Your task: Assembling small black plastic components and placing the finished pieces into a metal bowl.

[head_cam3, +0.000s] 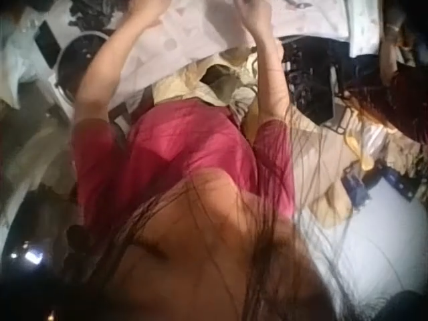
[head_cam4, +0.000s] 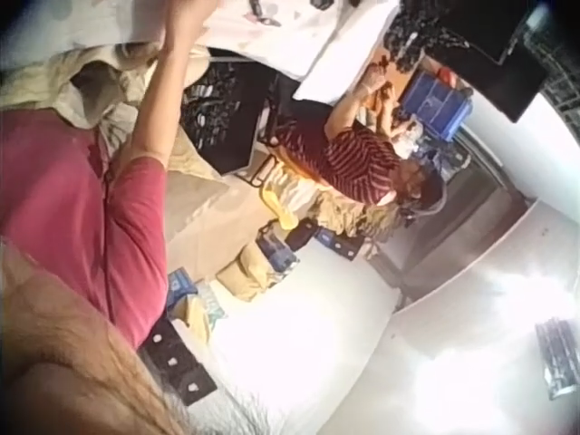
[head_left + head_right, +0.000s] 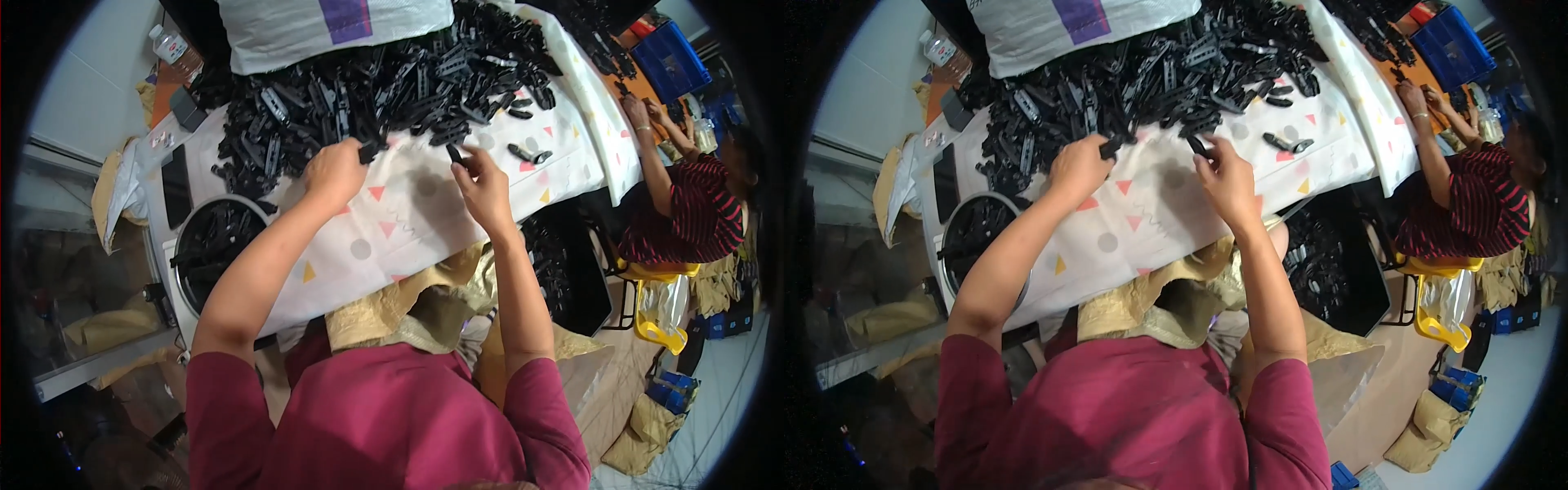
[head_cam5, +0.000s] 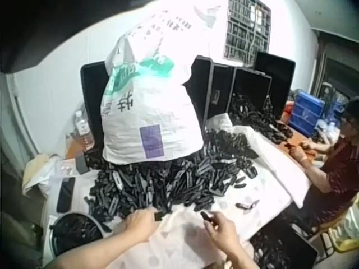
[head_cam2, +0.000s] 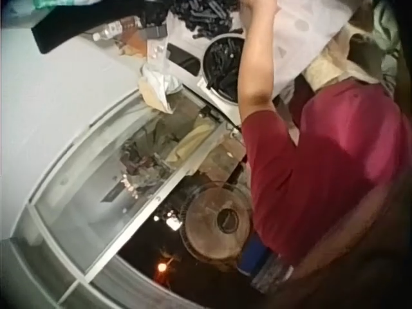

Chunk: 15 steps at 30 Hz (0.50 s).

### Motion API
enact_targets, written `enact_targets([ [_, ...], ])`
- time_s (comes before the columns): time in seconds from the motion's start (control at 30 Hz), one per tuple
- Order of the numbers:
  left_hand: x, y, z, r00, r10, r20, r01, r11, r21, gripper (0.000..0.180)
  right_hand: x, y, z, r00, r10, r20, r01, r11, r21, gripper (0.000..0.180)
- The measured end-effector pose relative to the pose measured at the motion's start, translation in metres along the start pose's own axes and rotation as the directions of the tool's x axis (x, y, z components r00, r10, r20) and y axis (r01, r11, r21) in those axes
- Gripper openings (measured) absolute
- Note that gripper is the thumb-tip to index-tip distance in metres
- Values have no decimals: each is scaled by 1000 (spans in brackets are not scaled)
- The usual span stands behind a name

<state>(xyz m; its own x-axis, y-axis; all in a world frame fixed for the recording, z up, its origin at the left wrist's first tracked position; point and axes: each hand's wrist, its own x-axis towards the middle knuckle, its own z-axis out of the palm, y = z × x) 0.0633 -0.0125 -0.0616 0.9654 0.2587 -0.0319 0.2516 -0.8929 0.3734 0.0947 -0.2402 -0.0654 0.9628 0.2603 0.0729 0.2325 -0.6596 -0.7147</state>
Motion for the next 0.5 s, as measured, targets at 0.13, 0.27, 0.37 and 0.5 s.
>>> enact_targets([
  [0.13, -21, 22, -28, 946, -14, 324, 223, 754, -618, 21, -23, -36, 4, 995, 36, 94, -96, 620, 779, 45],
  [0.27, -55, 31, -38, 949, 11, 314, 297, 301, -906, 12, -51, -54, 4, 999, 29, 45, -54, 465, 884, 21],
  [0.37, -67, 30, -38, 966, 31, 255, 245, 181, -952, 9, -67, -72, 3, 992, 127, 12, -40, 222, 974, 18],
  [0.5, -71, 29, -33, 983, 60, 171, 168, 51, -984, 10, -77, -81, -3, 979, 184, 86, -79, -48, 996, 20],
])
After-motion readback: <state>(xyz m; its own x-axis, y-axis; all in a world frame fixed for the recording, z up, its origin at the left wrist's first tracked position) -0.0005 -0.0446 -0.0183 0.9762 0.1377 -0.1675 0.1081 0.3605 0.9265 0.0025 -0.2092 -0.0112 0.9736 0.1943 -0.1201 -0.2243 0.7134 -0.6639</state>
